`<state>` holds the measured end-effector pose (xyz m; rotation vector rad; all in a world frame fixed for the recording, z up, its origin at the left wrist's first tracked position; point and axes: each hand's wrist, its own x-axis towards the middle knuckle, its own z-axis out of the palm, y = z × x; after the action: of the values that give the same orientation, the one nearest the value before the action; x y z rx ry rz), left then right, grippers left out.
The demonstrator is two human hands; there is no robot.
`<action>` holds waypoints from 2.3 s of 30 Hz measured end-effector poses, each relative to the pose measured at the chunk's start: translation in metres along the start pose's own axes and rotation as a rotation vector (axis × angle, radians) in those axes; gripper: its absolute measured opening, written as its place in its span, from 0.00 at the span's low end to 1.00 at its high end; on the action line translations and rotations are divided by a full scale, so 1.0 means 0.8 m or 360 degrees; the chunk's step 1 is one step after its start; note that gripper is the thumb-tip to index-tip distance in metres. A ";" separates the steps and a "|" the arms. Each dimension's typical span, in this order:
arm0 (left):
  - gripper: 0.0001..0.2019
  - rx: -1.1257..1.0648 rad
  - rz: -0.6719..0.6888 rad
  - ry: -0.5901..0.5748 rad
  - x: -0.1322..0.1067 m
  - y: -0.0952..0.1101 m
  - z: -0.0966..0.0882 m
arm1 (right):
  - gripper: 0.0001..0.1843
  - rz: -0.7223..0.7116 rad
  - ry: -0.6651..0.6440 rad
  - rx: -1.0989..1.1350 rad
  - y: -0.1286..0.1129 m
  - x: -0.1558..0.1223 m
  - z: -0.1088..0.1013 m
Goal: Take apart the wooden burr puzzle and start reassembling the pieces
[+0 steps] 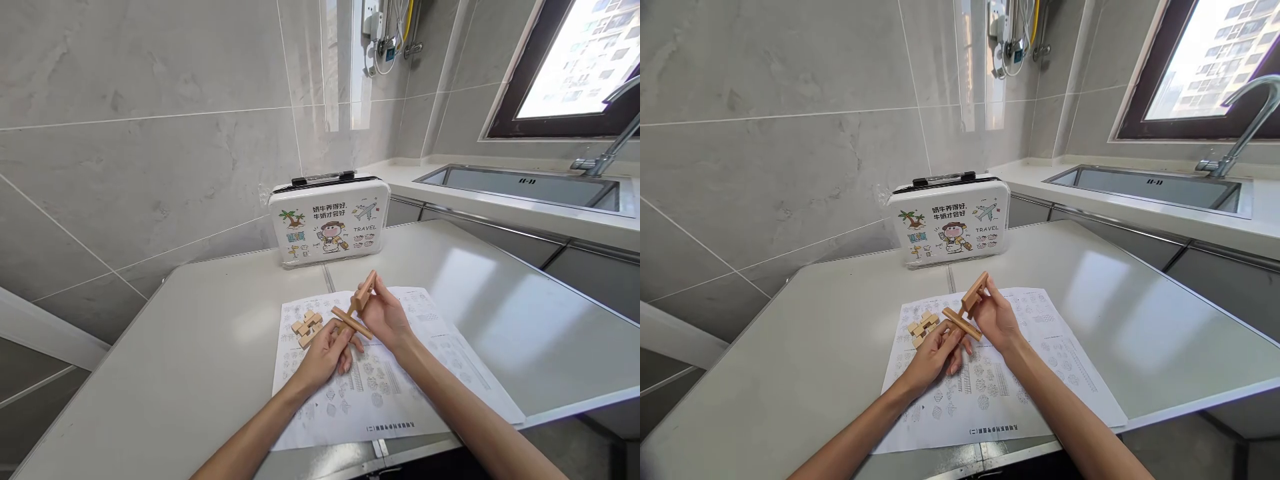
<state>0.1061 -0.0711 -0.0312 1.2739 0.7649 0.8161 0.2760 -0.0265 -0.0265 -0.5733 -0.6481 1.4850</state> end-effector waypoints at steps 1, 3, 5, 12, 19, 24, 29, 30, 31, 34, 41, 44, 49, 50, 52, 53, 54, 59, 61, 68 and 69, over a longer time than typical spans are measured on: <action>0.23 -0.0041 0.0010 0.0036 0.001 0.001 -0.001 | 0.19 -0.0068 0.0019 0.0033 -0.003 0.001 0.000; 0.23 -0.0129 0.0023 0.0102 0.002 0.003 -0.003 | 0.18 -0.0113 0.0040 0.0099 -0.007 0.002 0.000; 0.23 -0.0223 0.0019 0.0151 0.002 0.005 -0.004 | 0.20 -0.0036 0.0004 0.0094 -0.007 0.000 0.000; 0.21 -0.0481 -0.0065 0.0351 0.001 0.012 -0.011 | 0.18 0.0158 -0.0180 -0.0085 0.006 -0.007 0.007; 0.19 -0.0679 -0.0057 0.0393 0.002 0.011 -0.015 | 0.18 0.0220 -0.0297 -0.0164 0.013 -0.009 0.009; 0.16 -0.0711 -0.0046 0.0370 0.002 0.008 -0.017 | 0.18 0.0233 -0.0336 -0.0177 0.019 -0.009 0.007; 0.14 -0.0850 -0.0058 0.0324 0.003 0.006 -0.021 | 0.18 0.0288 -0.0313 -0.0158 0.023 -0.007 0.005; 0.14 -0.0868 -0.0058 0.0310 0.003 0.005 -0.021 | 0.17 0.0304 -0.0315 -0.0151 0.023 -0.008 0.005; 0.14 -0.0876 -0.0059 0.0293 0.003 0.005 -0.022 | 0.17 0.0328 -0.0326 -0.0146 0.023 -0.008 0.006; 0.15 -0.0854 -0.0066 0.0214 0.002 0.004 -0.021 | 0.17 0.0415 -0.0383 -0.0139 0.023 -0.010 0.009; 0.16 -0.0665 -0.0113 -0.0062 -0.002 0.010 -0.018 | 0.19 0.0459 -0.0284 -0.0226 0.030 -0.008 0.001; 0.16 -0.0640 -0.0114 -0.0114 -0.003 0.010 -0.014 | 0.22 0.0503 -0.0283 -0.0258 0.030 -0.006 0.001; 0.16 -0.0594 -0.0096 -0.0159 -0.005 0.006 -0.010 | 0.23 0.0706 -0.0342 -0.0303 0.026 -0.007 0.004; 0.15 -0.0590 -0.0095 -0.0174 -0.005 0.005 -0.010 | 0.23 0.0714 -0.0353 -0.0299 0.025 -0.008 0.004; 0.15 -0.0583 -0.0100 -0.0207 -0.006 0.004 -0.010 | 0.22 0.0706 -0.0383 -0.0296 0.023 -0.009 0.003; 0.15 -0.0580 -0.0107 -0.0227 -0.006 0.004 -0.011 | 0.21 0.0705 -0.0409 -0.0300 0.022 -0.009 0.003; 0.14 -0.0580 -0.0116 -0.0250 -0.006 0.004 -0.011 | 0.21 0.0708 -0.0440 -0.0303 0.021 -0.010 0.002; 0.14 -0.0529 -0.0125 -0.0302 -0.007 0.005 -0.014 | 0.17 0.0663 -0.0533 -0.0265 0.018 -0.011 0.001; 0.14 -0.0480 -0.0122 -0.0278 -0.007 0.004 -0.015 | 0.16 0.0629 -0.0539 -0.0242 0.019 -0.010 0.000; 0.22 -0.0314 -0.0060 -0.0259 -0.011 -0.001 -0.016 | 0.12 0.0610 -0.0594 -0.0188 0.024 -0.008 -0.008; 0.21 -0.0262 -0.0054 -0.0265 -0.011 -0.001 -0.015 | 0.11 0.0610 -0.0604 -0.0188 0.024 -0.009 -0.008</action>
<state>0.0913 -0.0728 -0.0329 1.1620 0.5727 0.7203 0.2671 -0.0327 -0.0452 -0.5287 -0.9640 1.9503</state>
